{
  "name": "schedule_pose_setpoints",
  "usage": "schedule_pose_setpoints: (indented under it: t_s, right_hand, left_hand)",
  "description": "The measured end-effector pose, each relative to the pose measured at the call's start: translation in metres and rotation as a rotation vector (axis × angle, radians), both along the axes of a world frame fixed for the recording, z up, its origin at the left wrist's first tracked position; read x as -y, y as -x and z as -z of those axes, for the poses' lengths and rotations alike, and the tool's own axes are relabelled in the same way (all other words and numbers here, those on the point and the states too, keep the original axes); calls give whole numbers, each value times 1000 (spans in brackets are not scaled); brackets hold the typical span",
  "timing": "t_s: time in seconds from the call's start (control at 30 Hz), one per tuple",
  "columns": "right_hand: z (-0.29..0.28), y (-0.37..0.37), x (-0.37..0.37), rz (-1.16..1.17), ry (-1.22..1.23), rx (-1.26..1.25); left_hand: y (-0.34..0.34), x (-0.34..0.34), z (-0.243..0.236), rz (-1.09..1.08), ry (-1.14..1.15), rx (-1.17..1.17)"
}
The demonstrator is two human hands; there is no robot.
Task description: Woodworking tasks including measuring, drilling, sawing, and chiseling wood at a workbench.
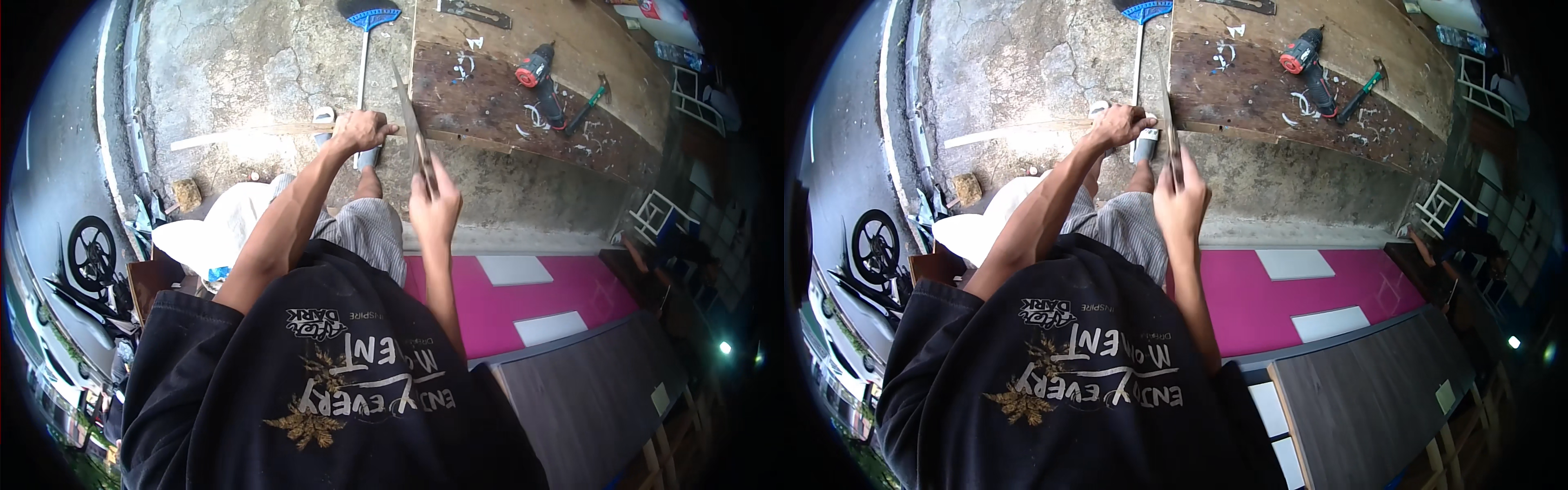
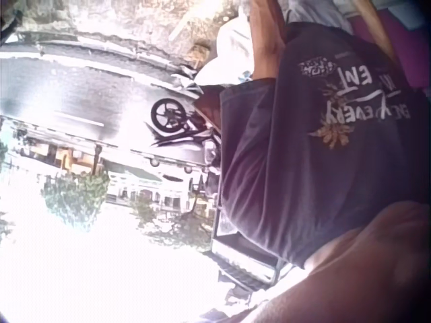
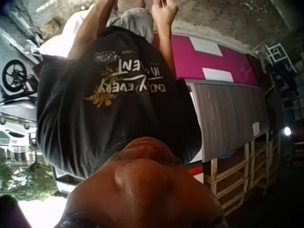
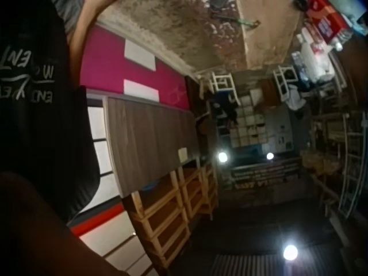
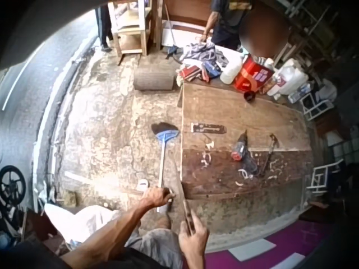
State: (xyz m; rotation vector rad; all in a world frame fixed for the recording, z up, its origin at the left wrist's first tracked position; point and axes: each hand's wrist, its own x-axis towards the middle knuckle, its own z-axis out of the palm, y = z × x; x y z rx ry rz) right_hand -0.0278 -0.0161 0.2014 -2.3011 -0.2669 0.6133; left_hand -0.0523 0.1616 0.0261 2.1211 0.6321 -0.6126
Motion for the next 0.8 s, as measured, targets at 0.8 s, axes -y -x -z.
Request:
schedule_pose_setpoints:
  t_s: [0.8]
  right_hand:
    - [8,13,12,18,-65,-35]
  left_hand:
    - [-1,-2,-4,41,28,-31]
